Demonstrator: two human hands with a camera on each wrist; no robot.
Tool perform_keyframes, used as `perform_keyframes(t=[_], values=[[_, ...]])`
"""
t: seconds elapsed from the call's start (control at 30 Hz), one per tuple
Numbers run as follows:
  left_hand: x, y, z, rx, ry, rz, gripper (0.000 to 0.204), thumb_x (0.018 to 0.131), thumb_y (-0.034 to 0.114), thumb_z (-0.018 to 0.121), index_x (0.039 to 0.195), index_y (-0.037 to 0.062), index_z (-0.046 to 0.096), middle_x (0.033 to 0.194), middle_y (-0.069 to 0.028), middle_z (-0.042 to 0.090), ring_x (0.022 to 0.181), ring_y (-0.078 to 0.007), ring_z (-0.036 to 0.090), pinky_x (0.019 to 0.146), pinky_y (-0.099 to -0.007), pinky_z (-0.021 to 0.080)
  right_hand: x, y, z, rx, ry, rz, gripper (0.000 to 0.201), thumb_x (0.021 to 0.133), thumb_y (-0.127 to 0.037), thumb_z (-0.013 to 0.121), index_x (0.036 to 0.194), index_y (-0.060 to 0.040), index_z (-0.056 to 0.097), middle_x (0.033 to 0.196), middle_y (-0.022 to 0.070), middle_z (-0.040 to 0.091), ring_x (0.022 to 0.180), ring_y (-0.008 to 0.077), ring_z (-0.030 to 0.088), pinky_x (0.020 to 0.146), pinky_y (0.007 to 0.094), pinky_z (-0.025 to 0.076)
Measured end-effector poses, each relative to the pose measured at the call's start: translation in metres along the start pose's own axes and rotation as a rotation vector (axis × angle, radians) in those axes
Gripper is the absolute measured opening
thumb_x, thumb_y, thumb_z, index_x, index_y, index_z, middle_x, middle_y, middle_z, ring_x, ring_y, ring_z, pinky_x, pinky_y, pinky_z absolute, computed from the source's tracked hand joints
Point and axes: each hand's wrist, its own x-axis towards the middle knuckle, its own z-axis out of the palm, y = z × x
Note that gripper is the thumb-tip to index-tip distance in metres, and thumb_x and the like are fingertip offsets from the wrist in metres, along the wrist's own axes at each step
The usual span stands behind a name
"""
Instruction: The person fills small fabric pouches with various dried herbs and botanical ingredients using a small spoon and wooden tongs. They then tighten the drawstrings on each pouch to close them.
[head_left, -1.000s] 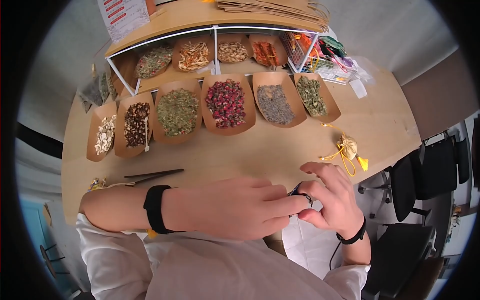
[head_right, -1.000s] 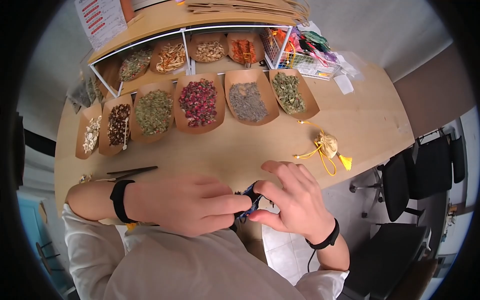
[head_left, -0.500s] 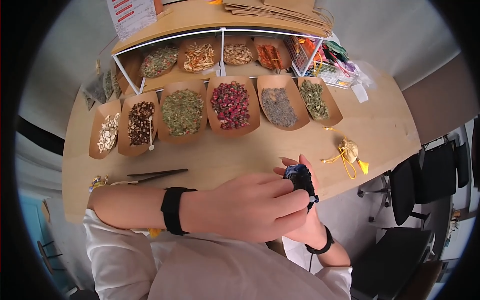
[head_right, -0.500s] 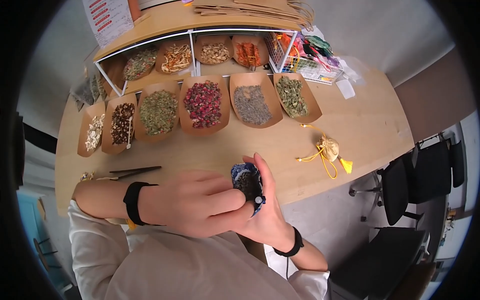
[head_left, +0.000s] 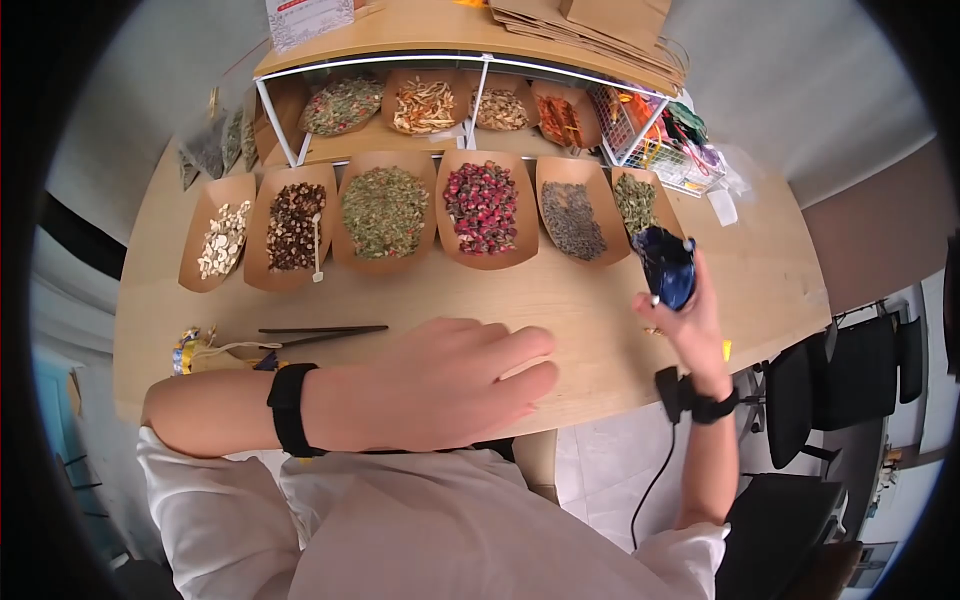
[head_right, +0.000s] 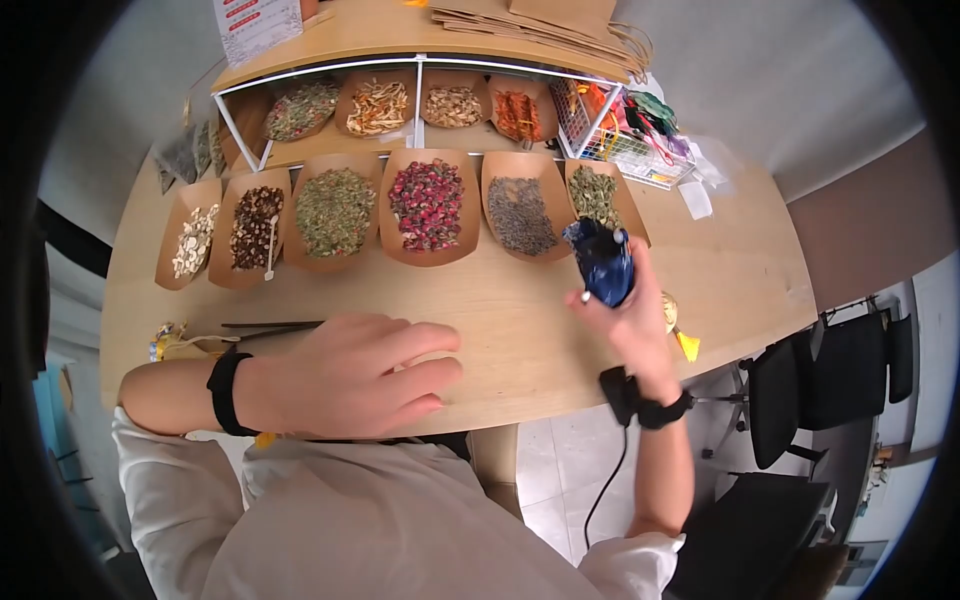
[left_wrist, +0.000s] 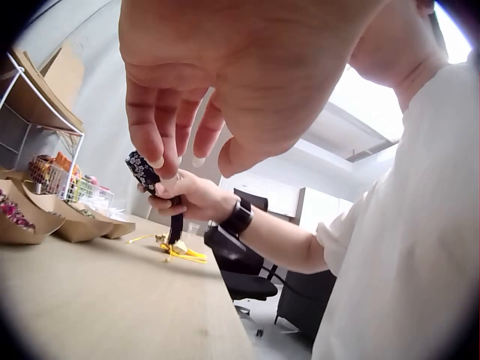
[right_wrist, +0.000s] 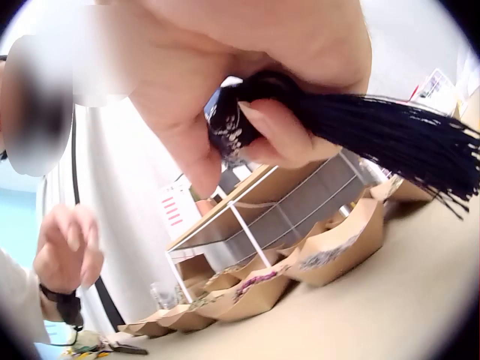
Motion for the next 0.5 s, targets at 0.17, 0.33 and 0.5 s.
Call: perform_keyframes(t=[0.17,0.33,0.5], values=[[-0.027,-0.001,0.001,0.048,-0.088,-0.064,0.029,0.08,0.017,0.076,0.103,0.0093,0.06,0.105,-0.0041,0.057,0.074,-0.0198,0.062,0.065,-0.0335,0.049,0.061,-0.007,-0.021,-0.163,-0.17,0.006,0.063,0.075,-0.003,0.084,0.129,-0.0033,0.052,0.101,0.0007,0.064,0.09,0.0094,0.06,0.082,0.0255,0.05],[-0.034,-0.001,-0.001,0.08,-0.07,-0.089,0.03,0.08,0.017,0.075,0.104,0.0093,0.059,0.098,-0.0035,0.055,0.071,-0.0197,0.06,0.064,-0.0331,0.049,0.112,-0.019,-0.019,-0.488,-0.363,0.03,0.065,0.072,-0.016,0.087,0.127,-0.0037,0.055,0.104,0.0059,0.066,0.094,0.0156,0.063,0.086,0.0308,0.051],[-0.039,-0.003,-0.002,0.08,-0.072,-0.097,0.03,0.078,0.018,0.076,0.1,0.0087,0.058,0.091,-0.0032,0.054,0.069,-0.02,0.06,0.062,-0.033,0.048,0.14,-0.025,-0.001,-1.09,-0.446,-0.156,0.066,0.07,-0.017,0.084,0.127,-0.0027,0.056,0.114,0.0181,0.067,0.106,0.0353,0.066,0.094,0.041,0.052]])
